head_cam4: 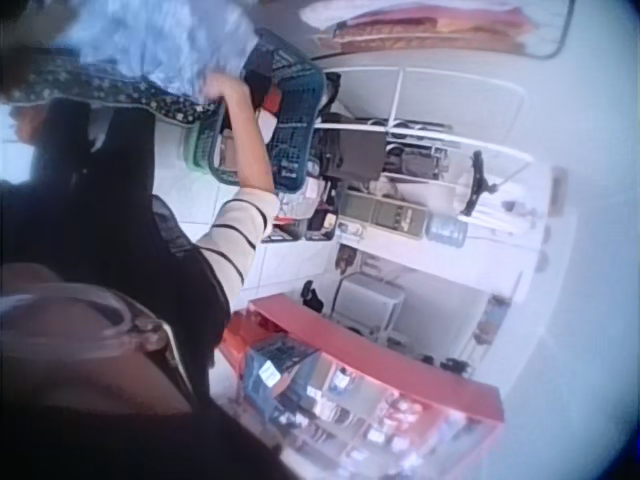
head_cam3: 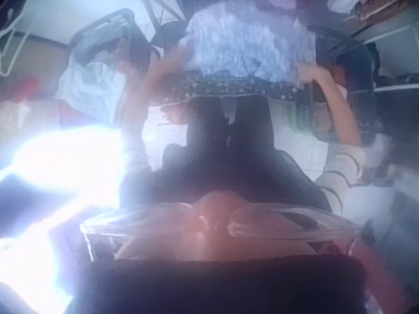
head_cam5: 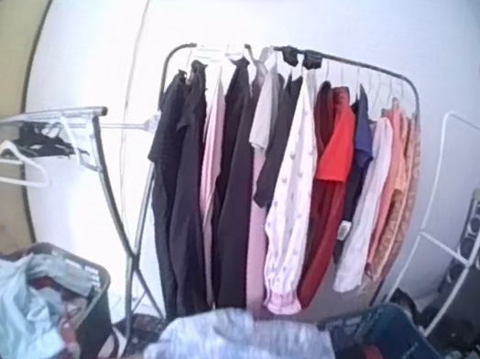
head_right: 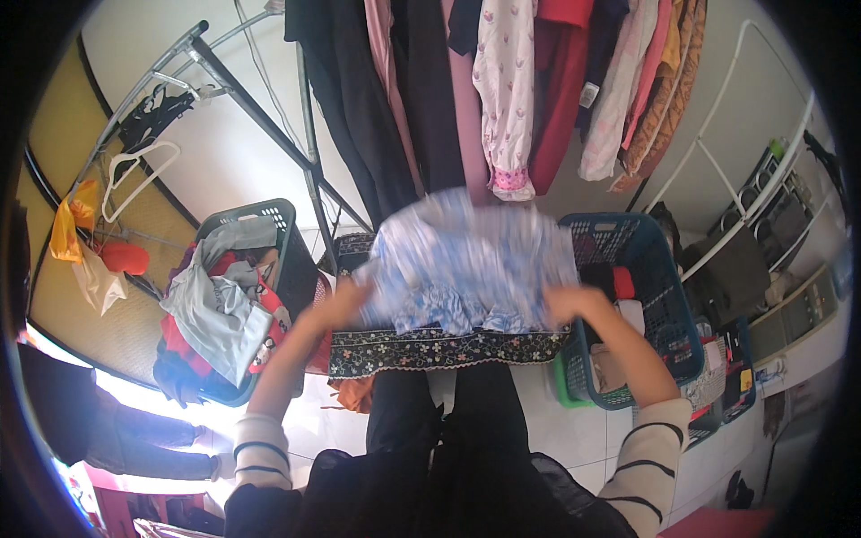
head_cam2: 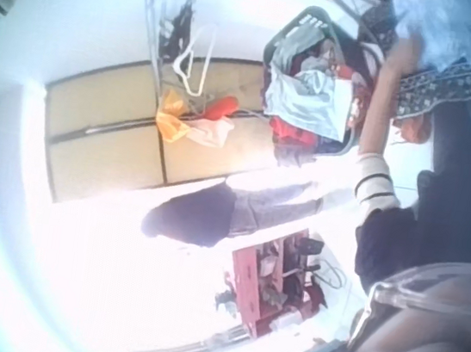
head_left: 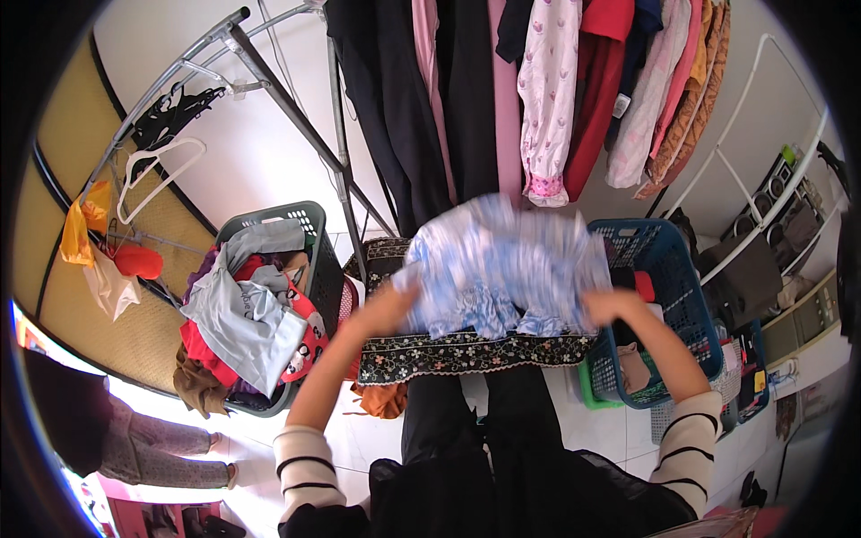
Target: The person folds clothes one at a time on a table, including a white shirt and a blue patterned piece of fabric, and places them into a blue laundry basket.
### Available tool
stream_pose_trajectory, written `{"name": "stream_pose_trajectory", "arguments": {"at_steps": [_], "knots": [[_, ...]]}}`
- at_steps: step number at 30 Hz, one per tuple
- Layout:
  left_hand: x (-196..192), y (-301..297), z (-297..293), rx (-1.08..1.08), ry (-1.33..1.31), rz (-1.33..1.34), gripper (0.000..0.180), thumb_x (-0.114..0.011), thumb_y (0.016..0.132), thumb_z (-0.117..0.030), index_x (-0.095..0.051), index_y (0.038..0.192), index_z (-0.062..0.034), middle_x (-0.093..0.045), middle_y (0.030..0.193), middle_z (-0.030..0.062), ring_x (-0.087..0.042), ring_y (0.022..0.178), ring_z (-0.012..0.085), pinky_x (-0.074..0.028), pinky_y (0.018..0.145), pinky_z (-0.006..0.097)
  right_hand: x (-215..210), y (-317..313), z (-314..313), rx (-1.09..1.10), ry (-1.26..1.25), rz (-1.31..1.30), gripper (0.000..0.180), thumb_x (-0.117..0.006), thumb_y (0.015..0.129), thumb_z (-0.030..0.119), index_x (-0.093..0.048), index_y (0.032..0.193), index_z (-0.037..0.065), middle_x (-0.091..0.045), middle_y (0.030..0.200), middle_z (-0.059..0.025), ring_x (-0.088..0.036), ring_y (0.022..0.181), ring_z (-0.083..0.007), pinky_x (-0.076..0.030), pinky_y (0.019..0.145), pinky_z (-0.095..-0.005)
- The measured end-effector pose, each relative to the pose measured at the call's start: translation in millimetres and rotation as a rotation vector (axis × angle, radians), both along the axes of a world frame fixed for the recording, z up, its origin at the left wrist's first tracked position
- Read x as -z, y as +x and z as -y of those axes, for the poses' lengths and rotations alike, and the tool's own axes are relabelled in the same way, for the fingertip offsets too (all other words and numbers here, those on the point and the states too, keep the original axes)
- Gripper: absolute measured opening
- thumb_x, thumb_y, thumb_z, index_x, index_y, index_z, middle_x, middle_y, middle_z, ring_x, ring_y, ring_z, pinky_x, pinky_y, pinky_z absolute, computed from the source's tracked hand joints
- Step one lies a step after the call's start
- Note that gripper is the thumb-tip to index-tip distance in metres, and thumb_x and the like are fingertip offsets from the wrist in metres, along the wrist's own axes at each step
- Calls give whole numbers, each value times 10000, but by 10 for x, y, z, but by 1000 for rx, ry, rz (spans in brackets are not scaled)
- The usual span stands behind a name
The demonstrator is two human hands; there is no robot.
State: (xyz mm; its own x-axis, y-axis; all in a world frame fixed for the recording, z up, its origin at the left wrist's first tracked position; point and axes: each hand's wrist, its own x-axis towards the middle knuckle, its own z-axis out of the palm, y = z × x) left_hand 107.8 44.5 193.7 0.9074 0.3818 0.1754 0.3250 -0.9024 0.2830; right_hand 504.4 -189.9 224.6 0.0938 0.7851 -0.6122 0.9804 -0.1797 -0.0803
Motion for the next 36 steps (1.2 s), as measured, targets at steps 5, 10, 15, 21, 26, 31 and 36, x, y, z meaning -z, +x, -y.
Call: {"name": "stream_pose_trajectory", "arguments": {"at_steps": [5,10,15,21,26,31,36], "knots": [[258,-150,428,111,-851,-628,443,-596,857,-345,-584,1115,16,-629,1043,111,-573,965,169,-427,860,298,372,611,697,4,-370,-181,755,-727,604,583,-630,1027,-35,-647,979,-167,-608,889,-252,-466,753,-327],[-459,224,589,379,-985,-342,445,-687,810,-282,-585,1119,21,-635,1018,61,-544,945,96,-426,842,258,-1014,1173,807,330,201,56,402,-797,567,332,-690,807,28,-661,737,-145,-628,666,-222,-498,631,-329],[-718,374,716,305,-1654,493,501,-629,848,-172,-445,1278,5,-579,1155,68,-555,1026,130,-438,911,277,-2277,617,192,287,1222,954,309,-676,707,195,-634,986,70,-587,996,-184,-580,924,-353,-465,795,-399],[169,-343,631,-242,-2056,1025,515,-527,893,-302,-413,1294,1,-564,1184,153,-576,1047,260,-461,916,387,-1979,-65,-1689,246,1314,225,311,-572,757,125,-605,1056,48,-633,940,-205,-602,911,-371,-476,767,-428],[851,-786,661,-512,-2114,961,482,-445,927,-363,-443,1274,-28,-564,1200,155,-562,1075,285,-447,926,431,-766,-886,-3037,-330,1245,-438,724,-618,799,83,-250,1422,84,-366,1407,-164,-458,1216,-257,-389,979,-323],[1323,-1218,879,-677,-2002,987,521,-419,923,-456,-431,1287,-83,-542,1231,100,-523,1125,270,-447,922,429,-79,-1646,-2791,-213,771,-808,739,-651,809,121,-245,1427,125,-273,1455,-139,-435,1231,-260,-382,993,-356],[1643,-1320,1059,-392,-2179,938,593,-498,882,-496,-338,1353,-172,-499,1263,90,-498,1137,282,-426,944,459,889,-771,-1831,308,1030,-941,358,-607,776,-20,-556,1125,38,-581,1117,-105,-596,935,-193,-467,823,-298]]}}
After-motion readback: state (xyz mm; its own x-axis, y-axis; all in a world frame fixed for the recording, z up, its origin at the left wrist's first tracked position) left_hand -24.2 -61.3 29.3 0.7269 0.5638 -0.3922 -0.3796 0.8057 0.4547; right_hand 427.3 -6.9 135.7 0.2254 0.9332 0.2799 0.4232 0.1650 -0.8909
